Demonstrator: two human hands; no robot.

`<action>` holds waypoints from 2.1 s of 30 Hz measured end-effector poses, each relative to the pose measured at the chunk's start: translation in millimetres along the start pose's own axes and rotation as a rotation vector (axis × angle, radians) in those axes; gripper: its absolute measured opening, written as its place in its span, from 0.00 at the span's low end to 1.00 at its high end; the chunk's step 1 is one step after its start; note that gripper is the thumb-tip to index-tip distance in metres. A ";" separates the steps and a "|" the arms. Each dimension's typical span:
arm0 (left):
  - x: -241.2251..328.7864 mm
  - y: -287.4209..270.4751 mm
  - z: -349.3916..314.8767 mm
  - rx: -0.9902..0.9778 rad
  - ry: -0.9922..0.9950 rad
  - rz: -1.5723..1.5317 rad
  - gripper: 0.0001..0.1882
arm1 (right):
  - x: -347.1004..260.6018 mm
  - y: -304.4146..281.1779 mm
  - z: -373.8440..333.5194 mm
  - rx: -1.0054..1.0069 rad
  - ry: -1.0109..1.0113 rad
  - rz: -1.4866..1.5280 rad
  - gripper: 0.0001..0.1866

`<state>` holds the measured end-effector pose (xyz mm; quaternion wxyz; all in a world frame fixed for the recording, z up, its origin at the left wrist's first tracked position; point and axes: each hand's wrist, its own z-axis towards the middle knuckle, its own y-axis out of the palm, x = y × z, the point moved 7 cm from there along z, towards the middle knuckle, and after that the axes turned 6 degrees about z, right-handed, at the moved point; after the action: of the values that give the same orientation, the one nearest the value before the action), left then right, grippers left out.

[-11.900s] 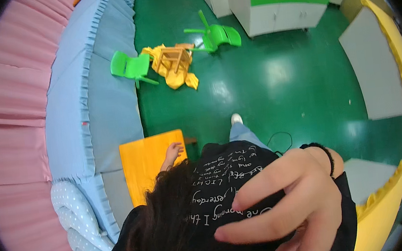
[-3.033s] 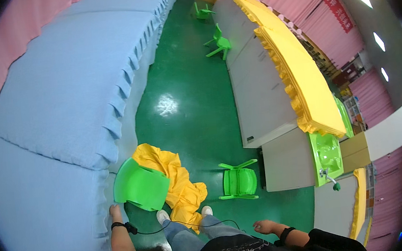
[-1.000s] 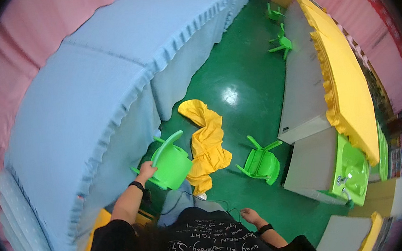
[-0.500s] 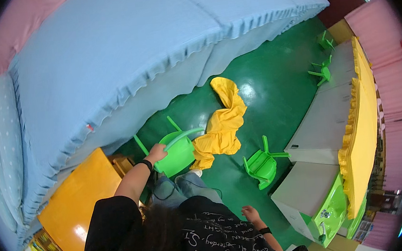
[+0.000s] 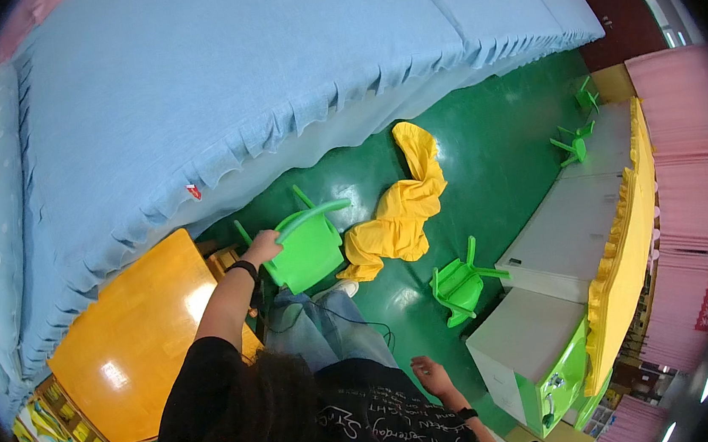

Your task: The person walks over to a table, retrieves a yellow shirt, and lays it flat on a pink mattress before carefully folding it by hand.

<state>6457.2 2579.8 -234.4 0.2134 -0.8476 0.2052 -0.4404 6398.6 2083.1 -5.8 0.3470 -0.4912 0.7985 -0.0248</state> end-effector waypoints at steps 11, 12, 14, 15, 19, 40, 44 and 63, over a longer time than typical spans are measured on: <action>-97.4 -63.0 20.0 0.290 -0.191 0.195 0.07 | 42.4 -15.5 -29.5 0.110 0.302 -0.063 0.15; -95.5 -61.2 22.1 0.274 -0.212 0.185 0.07 | 33.5 -15.7 -29.7 0.112 0.275 -0.099 0.15; -109.7 -58.7 22.7 0.303 -0.271 0.167 0.07 | 6.9 -12.1 -27.5 0.109 0.249 -0.142 0.15; -125.1 -57.2 18.9 0.349 -0.316 0.155 0.08 | -3.5 -9.8 -25.6 0.124 0.256 -0.120 0.15; -178.0 -46.2 7.8 0.354 -0.590 0.055 0.11 | -27.9 1.9 -19.5 0.121 0.194 -0.093 0.15; 33.0 149.8 -48.8 -0.377 -0.372 0.145 0.18 | 136.5 -17.0 -59.0 0.375 0.293 0.270 0.17; 43.4 173.8 -4.6 -0.351 -0.259 0.200 0.18 | 187.2 -12.4 -48.1 0.268 0.265 0.220 0.17; 75.9 456.8 172.0 -0.385 -0.536 -0.218 0.11 | 194.5 -26.4 47.9 -0.276 0.426 0.062 0.59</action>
<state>6567.7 2193.6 -521.8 0.0475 -0.9748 0.1294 -0.1757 6392.8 1927.9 -135.0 0.1012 -0.4930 0.8641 -0.0080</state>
